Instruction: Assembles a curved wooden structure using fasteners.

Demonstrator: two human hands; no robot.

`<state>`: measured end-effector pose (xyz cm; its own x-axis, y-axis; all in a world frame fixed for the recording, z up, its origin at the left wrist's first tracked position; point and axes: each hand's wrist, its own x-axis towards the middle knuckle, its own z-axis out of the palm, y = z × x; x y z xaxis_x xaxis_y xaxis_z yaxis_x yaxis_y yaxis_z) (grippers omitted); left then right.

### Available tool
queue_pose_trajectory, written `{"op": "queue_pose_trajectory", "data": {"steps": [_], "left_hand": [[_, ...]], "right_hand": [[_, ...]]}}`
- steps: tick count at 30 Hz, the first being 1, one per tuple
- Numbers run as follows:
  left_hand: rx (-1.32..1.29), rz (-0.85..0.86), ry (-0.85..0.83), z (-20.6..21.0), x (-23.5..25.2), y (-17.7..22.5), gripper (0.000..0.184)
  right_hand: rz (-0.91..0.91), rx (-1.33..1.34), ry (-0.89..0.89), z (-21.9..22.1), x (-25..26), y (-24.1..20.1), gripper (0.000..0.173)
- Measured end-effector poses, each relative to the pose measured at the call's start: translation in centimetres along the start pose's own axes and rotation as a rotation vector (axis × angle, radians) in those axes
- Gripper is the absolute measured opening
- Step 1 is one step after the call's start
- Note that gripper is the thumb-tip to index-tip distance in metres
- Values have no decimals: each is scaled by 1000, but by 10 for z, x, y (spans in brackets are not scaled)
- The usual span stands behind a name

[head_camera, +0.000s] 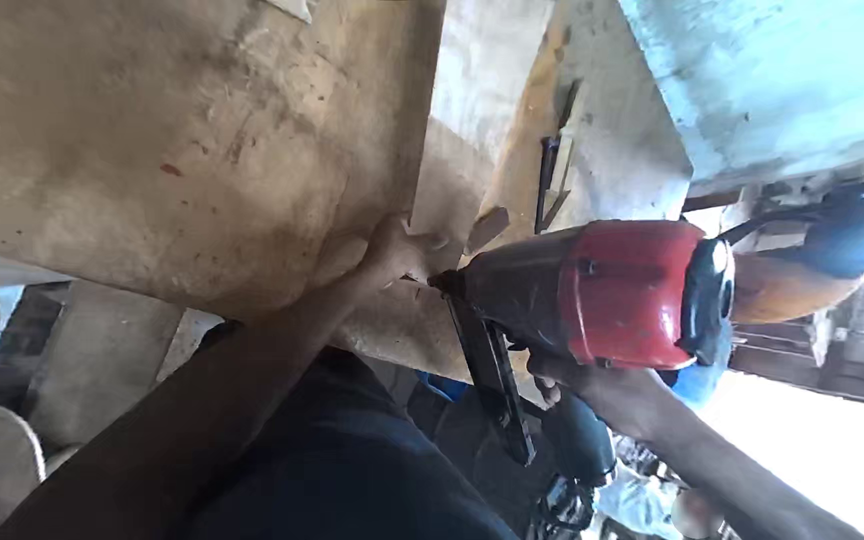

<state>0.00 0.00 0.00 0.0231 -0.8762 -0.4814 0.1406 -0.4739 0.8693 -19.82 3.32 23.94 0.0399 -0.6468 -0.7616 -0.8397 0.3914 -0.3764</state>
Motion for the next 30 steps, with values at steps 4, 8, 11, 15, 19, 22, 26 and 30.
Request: {"op": "queue_pose_trajectory", "data": {"steps": [4,8,11,15,19,22,26,30], "left_hand": [[-7,-38,3,2,6,-8,50],[-13,-43,17,-3,1,1,57],[-43,-11,20,-2,1,-4,55],[-40,32,18,-3,8,-10,58],[-27,17,14,-5,6,-7,58],[-46,24,17,-3,7,-9,54],[-5,-2,32,-7,-4,8,45],[-37,-1,48,-6,-3,8,46]], "right_hand": [[-2,18,47,16,-6,-9,10],[16,53,56,7,-11,-14,10],[-54,36,25,-1,-3,6,5],[-83,75,-9,-10,5,22,13],[-52,69,7,-9,0,16,8],[-24,-2,-18,-11,-1,13,11],[-96,-341,-44,-21,12,52,24],[-75,-317,-75,-47,-2,41,25]]}}
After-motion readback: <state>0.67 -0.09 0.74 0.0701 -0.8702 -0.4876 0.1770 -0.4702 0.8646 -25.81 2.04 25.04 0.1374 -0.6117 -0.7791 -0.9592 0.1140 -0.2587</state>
